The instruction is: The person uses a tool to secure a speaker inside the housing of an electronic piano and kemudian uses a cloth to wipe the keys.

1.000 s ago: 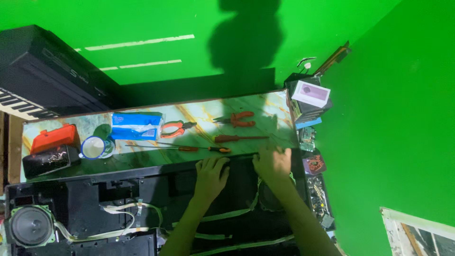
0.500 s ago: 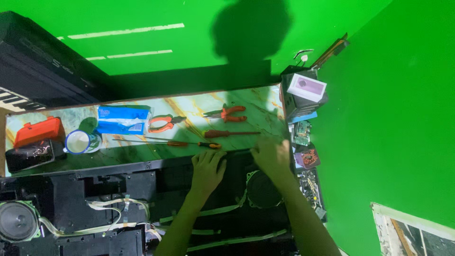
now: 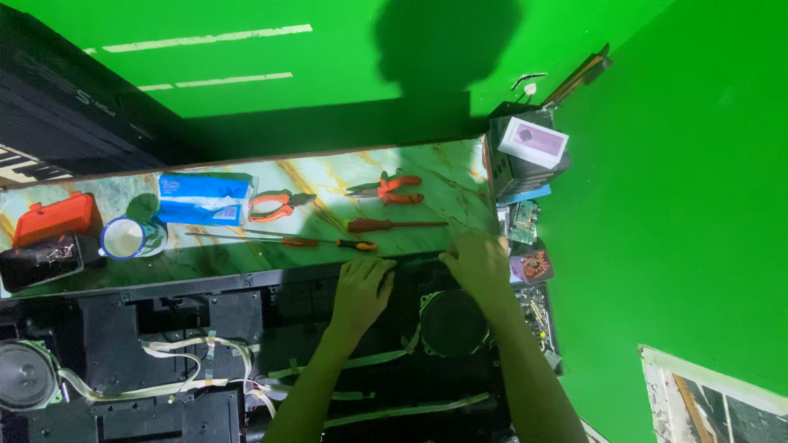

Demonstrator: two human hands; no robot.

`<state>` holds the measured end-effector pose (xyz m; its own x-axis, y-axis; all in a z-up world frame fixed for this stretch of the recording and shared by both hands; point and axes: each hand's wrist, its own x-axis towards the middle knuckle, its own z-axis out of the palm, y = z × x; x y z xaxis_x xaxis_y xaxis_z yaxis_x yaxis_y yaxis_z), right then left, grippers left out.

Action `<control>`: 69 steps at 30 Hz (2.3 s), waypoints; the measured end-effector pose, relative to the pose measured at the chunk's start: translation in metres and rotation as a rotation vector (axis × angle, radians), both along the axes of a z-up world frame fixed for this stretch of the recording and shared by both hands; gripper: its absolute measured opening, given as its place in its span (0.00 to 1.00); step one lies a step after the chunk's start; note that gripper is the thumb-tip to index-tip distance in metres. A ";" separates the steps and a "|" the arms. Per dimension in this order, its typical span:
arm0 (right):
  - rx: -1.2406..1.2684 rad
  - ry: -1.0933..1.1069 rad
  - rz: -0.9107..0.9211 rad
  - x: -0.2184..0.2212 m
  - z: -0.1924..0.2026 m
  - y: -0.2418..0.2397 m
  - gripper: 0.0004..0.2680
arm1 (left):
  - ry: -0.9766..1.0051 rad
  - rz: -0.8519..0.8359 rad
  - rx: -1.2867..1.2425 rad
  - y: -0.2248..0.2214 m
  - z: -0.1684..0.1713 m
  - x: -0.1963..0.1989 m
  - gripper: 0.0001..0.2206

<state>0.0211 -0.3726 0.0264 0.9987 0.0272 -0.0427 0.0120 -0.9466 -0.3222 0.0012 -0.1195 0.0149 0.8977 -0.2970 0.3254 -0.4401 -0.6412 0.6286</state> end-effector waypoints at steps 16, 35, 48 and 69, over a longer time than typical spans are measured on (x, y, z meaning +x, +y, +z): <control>0.134 -0.111 0.097 -0.010 -0.015 -0.033 0.07 | 0.019 -0.001 -0.063 -0.019 0.005 0.000 0.11; -0.206 -0.425 0.209 -0.021 -0.060 -0.075 0.11 | -0.056 -0.127 -0.019 -0.054 0.012 0.024 0.10; 0.084 -0.266 -0.016 -0.045 -0.037 -0.081 0.06 | 0.014 -0.212 0.089 -0.059 -0.003 0.034 0.11; -0.081 -0.182 -0.252 -0.061 0.022 -0.075 0.05 | 0.175 -0.293 -0.039 -0.072 0.001 0.050 0.09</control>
